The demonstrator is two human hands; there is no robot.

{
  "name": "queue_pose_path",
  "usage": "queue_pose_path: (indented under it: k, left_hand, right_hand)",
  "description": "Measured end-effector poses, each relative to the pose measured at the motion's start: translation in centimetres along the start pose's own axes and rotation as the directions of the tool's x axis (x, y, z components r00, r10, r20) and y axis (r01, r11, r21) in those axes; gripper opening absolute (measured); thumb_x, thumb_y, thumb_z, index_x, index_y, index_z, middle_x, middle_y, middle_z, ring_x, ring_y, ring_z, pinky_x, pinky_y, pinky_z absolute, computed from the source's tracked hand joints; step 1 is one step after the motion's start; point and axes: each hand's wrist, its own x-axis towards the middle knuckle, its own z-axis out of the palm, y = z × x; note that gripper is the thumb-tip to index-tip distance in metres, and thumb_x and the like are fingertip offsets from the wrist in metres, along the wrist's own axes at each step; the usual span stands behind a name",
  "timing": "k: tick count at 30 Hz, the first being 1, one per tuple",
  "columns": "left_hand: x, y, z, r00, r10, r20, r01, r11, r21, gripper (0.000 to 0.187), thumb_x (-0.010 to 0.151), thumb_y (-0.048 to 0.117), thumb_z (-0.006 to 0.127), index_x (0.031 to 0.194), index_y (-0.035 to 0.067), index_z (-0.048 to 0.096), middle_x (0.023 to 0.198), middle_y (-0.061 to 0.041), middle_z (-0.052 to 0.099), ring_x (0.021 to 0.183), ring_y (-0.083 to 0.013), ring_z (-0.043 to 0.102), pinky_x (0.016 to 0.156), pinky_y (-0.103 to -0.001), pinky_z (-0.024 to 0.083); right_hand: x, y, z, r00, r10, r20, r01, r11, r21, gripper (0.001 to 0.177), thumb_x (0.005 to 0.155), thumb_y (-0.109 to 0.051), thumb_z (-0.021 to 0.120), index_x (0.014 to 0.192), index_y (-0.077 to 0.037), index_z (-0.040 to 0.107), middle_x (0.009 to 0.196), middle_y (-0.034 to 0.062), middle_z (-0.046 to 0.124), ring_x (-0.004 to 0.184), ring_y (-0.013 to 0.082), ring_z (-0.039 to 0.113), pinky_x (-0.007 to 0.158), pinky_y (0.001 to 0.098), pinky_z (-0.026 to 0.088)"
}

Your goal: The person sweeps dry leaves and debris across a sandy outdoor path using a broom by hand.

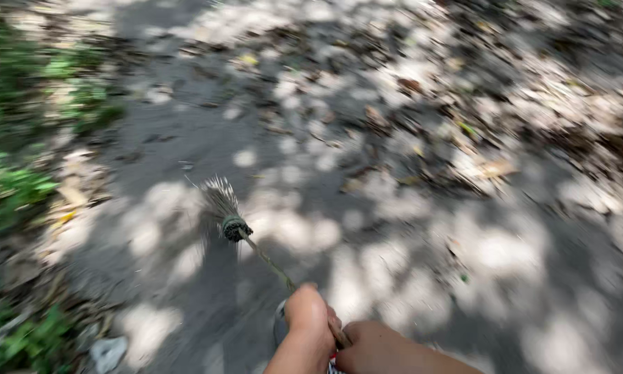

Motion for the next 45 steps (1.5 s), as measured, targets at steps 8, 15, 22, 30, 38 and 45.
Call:
queue_pose_path:
  k: [8, 15, 22, 30, 38, 45]
  left_hand:
    - [-0.9, -12.9, 11.3, 0.970, -0.217, 0.112, 0.114, 0.809, 0.576, 0.015, 0.095, 0.021, 0.050, 0.092, 0.006, 0.050, 0.064, -0.008, 0.041, 0.050, -0.0211, 0.040, 0.045, -0.037, 0.034]
    - [-3.4, -24.4, 22.9, 0.895, -0.405, 0.186, 0.098, 0.587, 0.804, 0.010, 0.094, 0.018, 0.047, 0.094, 0.007, 0.046, 0.067, -0.009, 0.042, 0.053, -0.0215, 0.039, 0.048, -0.037, 0.033]
    - [-9.0, -32.4, 39.7, 0.600, -0.730, 0.327, 0.096, 0.472, 0.876, 0.016, 0.101, 0.023, 0.045, 0.091, 0.011, 0.041, 0.064, -0.003, 0.038, 0.051, -0.0163, 0.036, 0.047, -0.035, 0.033]
    - [-16.9, -34.7, 55.9, 0.536, -0.647, 0.542, -0.279, 0.470, 0.837, 0.023, 0.094, 0.024, 0.057, 0.087, 0.003, 0.053, 0.063, -0.009, 0.050, 0.052, -0.0214, 0.047, 0.049, -0.040, 0.040]
    - [-14.5, -30.4, 60.2, 0.803, -0.310, 0.509, -0.290, 0.542, 0.789, 0.027, 0.086, 0.025, 0.066, 0.085, -0.002, 0.060, 0.066, -0.012, 0.052, 0.053, -0.0258, 0.048, 0.050, -0.045, 0.038]
    - [-4.6, -24.8, 59.3, 0.905, 0.196, 0.379, -0.421, 0.547, 0.723, 0.029, 0.078, 0.023, 0.065, 0.082, -0.006, 0.069, 0.076, -0.019, 0.071, 0.062, -0.0275, 0.065, 0.059, -0.044, 0.050]
  right_hand:
    - [-4.6, 13.8, -3.1, 0.958, 0.215, -0.189, -0.112, 0.889, 0.444, 0.032, 0.082, -0.026, 0.066, 0.109, -0.009, 0.073, 0.097, 0.0165, 0.076, 0.099, 0.0281, 0.073, 0.091, 0.0387, 0.054]
    - [-7.0, 25.4, -6.7, 0.856, 0.468, -0.218, -0.108, 0.575, 0.811, 0.024, 0.088, -0.023, 0.066, 0.098, -0.004, 0.076, 0.089, 0.0178, 0.076, 0.088, 0.0258, 0.074, 0.080, 0.0419, 0.052]
    - [-12.2, 32.1, -20.2, 0.616, 0.727, -0.304, -0.237, 0.539, 0.808, 0.026, 0.089, -0.029, 0.070, 0.100, -0.006, 0.071, 0.085, 0.0127, 0.072, 0.083, 0.0278, 0.069, 0.079, 0.0454, 0.051]
    - [-19.9, 30.8, -35.7, 0.580, 0.786, -0.211, 0.103, 0.186, 0.977, 0.028, 0.094, -0.031, 0.063, 0.110, -0.009, 0.058, 0.060, 0.0078, 0.051, 0.046, 0.0183, 0.046, 0.041, 0.0358, 0.038]
    - [-17.0, 30.0, -40.8, 0.765, 0.566, -0.308, 0.209, 0.234, 0.950, 0.017, 0.092, -0.025, 0.061, 0.104, -0.013, 0.062, 0.060, 0.0033, 0.047, 0.043, 0.0149, 0.043, 0.036, 0.0321, 0.035]
    - [-6.4, 33.7, -43.1, 0.980, 0.123, -0.159, 0.127, 0.229, 0.965, 0.009, 0.091, -0.017, 0.059, 0.097, -0.011, 0.055, 0.061, -0.0008, 0.046, 0.043, 0.0111, 0.040, 0.035, 0.0294, 0.031]
